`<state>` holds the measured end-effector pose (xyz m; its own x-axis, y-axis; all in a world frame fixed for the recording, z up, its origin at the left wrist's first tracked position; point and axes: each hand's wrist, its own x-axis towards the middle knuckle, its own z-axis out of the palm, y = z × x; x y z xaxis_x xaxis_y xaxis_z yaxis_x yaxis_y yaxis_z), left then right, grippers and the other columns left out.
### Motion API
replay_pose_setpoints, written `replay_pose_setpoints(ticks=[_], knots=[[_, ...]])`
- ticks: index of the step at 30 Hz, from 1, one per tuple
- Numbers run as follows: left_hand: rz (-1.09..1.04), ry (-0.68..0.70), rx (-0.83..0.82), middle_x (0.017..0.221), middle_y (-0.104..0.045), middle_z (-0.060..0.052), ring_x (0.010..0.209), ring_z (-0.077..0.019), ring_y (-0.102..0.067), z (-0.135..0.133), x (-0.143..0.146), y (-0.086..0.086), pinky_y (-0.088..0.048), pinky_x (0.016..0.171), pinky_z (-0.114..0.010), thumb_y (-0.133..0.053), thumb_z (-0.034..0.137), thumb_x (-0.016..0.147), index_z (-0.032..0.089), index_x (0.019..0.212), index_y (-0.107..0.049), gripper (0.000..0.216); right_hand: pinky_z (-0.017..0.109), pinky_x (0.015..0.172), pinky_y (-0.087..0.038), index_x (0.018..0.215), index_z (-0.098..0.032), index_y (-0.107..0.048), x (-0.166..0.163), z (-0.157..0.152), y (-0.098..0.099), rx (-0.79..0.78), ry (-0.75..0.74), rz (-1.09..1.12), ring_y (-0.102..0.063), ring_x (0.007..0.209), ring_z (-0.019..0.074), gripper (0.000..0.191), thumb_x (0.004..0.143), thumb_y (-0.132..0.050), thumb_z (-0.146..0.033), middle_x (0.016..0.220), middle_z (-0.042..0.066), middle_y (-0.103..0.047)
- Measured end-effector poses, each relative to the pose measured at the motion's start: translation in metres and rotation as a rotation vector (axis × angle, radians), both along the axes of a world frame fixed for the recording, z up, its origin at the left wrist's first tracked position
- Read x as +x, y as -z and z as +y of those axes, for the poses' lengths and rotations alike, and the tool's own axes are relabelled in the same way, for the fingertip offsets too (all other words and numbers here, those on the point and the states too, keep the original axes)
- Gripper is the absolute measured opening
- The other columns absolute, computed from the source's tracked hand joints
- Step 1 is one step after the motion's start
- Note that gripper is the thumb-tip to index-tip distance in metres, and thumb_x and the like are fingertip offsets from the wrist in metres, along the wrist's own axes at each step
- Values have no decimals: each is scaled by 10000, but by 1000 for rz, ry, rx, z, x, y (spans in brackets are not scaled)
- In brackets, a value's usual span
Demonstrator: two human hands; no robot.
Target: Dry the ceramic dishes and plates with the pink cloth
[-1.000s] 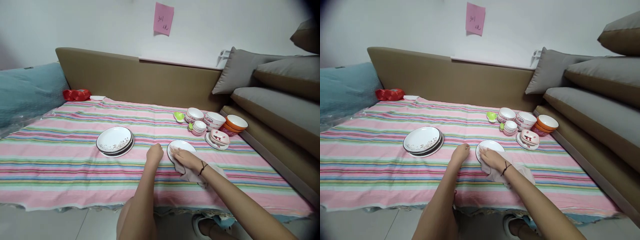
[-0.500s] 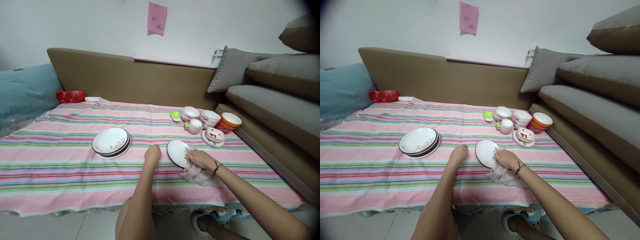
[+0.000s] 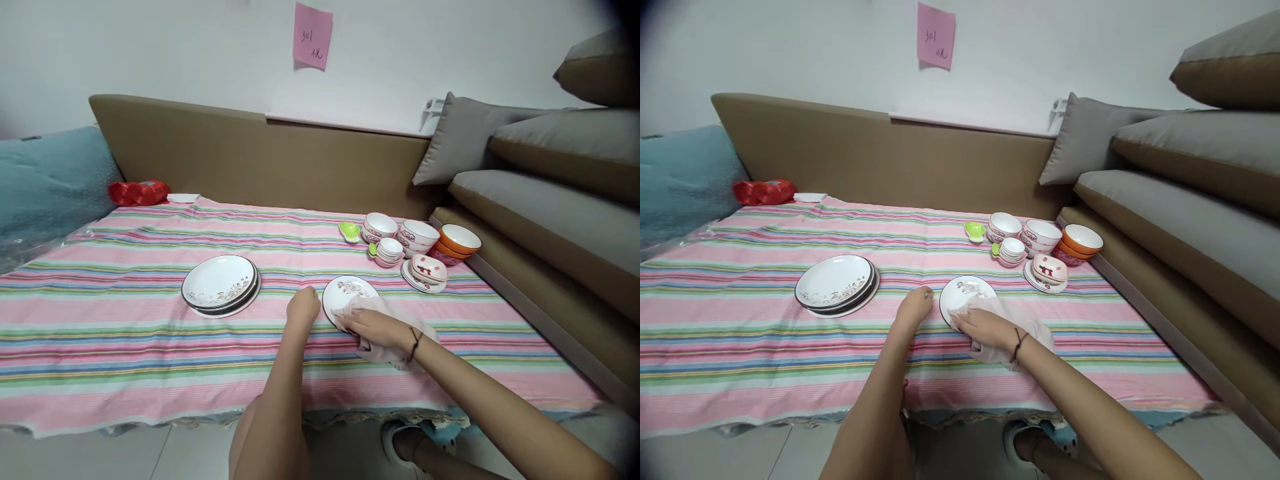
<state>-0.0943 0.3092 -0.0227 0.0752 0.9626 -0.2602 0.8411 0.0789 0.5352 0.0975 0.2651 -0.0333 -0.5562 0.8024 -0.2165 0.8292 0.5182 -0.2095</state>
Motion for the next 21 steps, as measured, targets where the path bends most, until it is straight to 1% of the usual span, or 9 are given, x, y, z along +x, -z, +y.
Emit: replay_pose_setpoints(ticks=[3,5,7,9,11,13,16,19,21], knots=[[-10,-3,-7,1182,-674,-145,1102,-256,-620,-2,2,0,-452,834,-311,-377,186,898,173,1095,-651,337,335,926,-459,1179,-216,-655,32,-29,-2,-15,-6,-11,-676,963,236,457,1008,-268,-388,1078,68,-734],[-15,-3,-11,1179,-672,-153,1102,-267,-619,-2,3,1,-455,831,-322,-378,181,893,167,1090,-651,337,371,949,-457,1228,-191,-630,49,-37,-1,13,28,-55,-662,1025,260,458,1001,-261,-343,1155,95,-706],[-19,-1,-15,1158,-675,-170,1097,-282,-621,-2,4,1,-458,831,-339,-373,183,894,155,1063,-654,330,432,1004,-425,1270,-145,-598,59,-35,2,52,68,-105,-635,1091,287,457,985,-270,-286,1239,136,-658],[-27,-1,-18,1147,-673,-190,1101,-294,-620,-2,5,2,-459,839,-353,-368,192,901,141,1042,-654,322,482,1045,-384,1257,-95,-597,61,-24,7,84,94,-139,-619,1119,305,444,969,-290,-235,1241,186,-644],[-52,5,-23,1160,-668,-196,1109,-293,-617,-2,5,3,-462,847,-351,-368,238,920,135,1045,-645,321,498,1063,-361,1193,-68,-627,54,-8,13,109,101,-154,-612,1124,305,401,967,-325,-206,1186,223,-656],[-103,31,-49,1120,-690,-176,1053,-268,-648,-1,7,6,-478,826,-326,-365,330,942,140,1031,-642,348,499,1036,-395,1168,-93,-626,43,9,16,132,99,-156,-604,1118,281,323,973,-415,-241,1180,196,-649],[-200,100,-137,945,-739,-126,802,-202,-708,-1,12,10,-506,709,-271,-336,431,956,143,948,-651,427,442,927,-497,1194,-166,-587,22,30,19,154,89,-136,-602,1066,220,317,935,-560,-347,1237,110,-594],[-246,135,-219,874,-746,-103,644,-158,-699,-1,18,12,-505,619,-237,-343,376,959,136,897,-652,396,415,875,-526,1210,-171,-570,0,44,19,166,66,-107,-606,1037,211,339,924,-579,-353,1240,102,-579],[-226,120,-231,881,-747,-110,677,-166,-707,0,19,11,-510,637,-240,-339,332,956,134,903,-656,378,434,872,-527,1224,-172,-558,-11,48,18,167,43,-91,-606,1041,218,359,919,-588,-359,1238,92,-578]])
